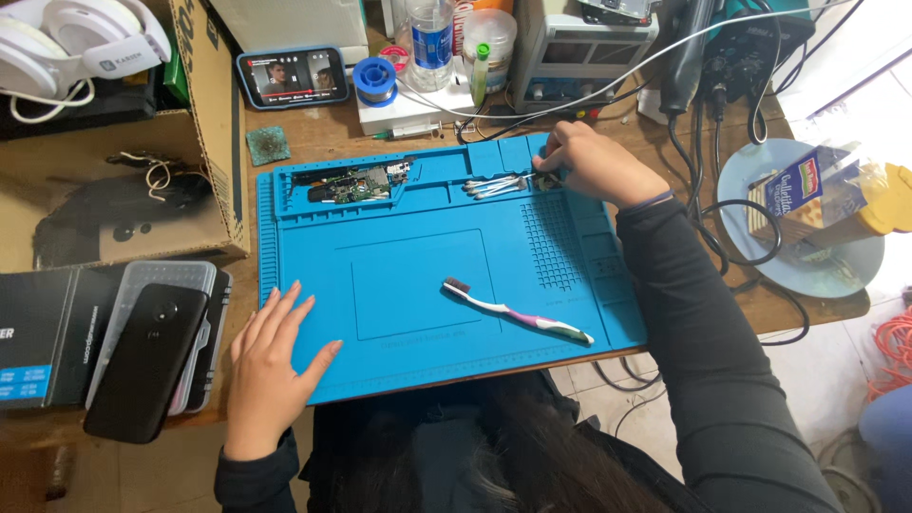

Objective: The person cleans a blue plastic workbench mat with a toothbrush, spreading a clear liquid across the surface. They then use the toothbrush to clean small electronic components and wires placed on the mat.

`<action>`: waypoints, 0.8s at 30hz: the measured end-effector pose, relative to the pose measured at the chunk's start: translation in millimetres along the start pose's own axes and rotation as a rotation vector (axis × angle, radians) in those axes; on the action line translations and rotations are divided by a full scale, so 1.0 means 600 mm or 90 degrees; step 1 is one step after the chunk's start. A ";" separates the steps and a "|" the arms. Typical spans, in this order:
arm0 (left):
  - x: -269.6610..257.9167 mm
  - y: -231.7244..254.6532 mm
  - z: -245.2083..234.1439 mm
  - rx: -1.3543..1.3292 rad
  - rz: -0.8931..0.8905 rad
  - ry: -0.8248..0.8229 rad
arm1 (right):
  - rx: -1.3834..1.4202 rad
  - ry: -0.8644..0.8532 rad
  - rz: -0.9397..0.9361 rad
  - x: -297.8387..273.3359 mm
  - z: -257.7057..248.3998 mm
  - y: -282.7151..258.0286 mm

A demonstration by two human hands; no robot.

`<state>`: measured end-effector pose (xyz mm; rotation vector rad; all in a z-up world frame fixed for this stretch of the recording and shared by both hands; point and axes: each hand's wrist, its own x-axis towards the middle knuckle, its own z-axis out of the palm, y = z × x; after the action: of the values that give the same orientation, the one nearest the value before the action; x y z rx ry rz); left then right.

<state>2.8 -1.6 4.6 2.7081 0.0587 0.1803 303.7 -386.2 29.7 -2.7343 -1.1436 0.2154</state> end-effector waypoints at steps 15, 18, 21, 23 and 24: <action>-0.004 0.023 -0.013 -0.002 -0.056 -0.018 | -0.036 -0.056 0.124 0.000 -0.052 -0.072; -0.007 0.025 -0.011 -0.003 -0.052 -0.013 | -0.070 -0.057 0.119 0.015 -0.027 -0.038; -0.009 0.026 -0.012 -0.007 -0.049 -0.010 | 0.020 -0.008 0.123 -0.005 -0.028 -0.042; -0.013 0.024 -0.007 -0.003 -0.052 -0.009 | 0.036 -0.011 0.079 -0.008 0.002 -0.026; -0.011 0.023 -0.004 -0.003 -0.049 -0.007 | 0.049 -0.011 0.041 -0.007 0.013 -0.017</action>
<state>-4.0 -13.2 11.8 2.6971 0.1590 0.1427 292.6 -381.4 24.6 -2.7091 -1.0303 0.2853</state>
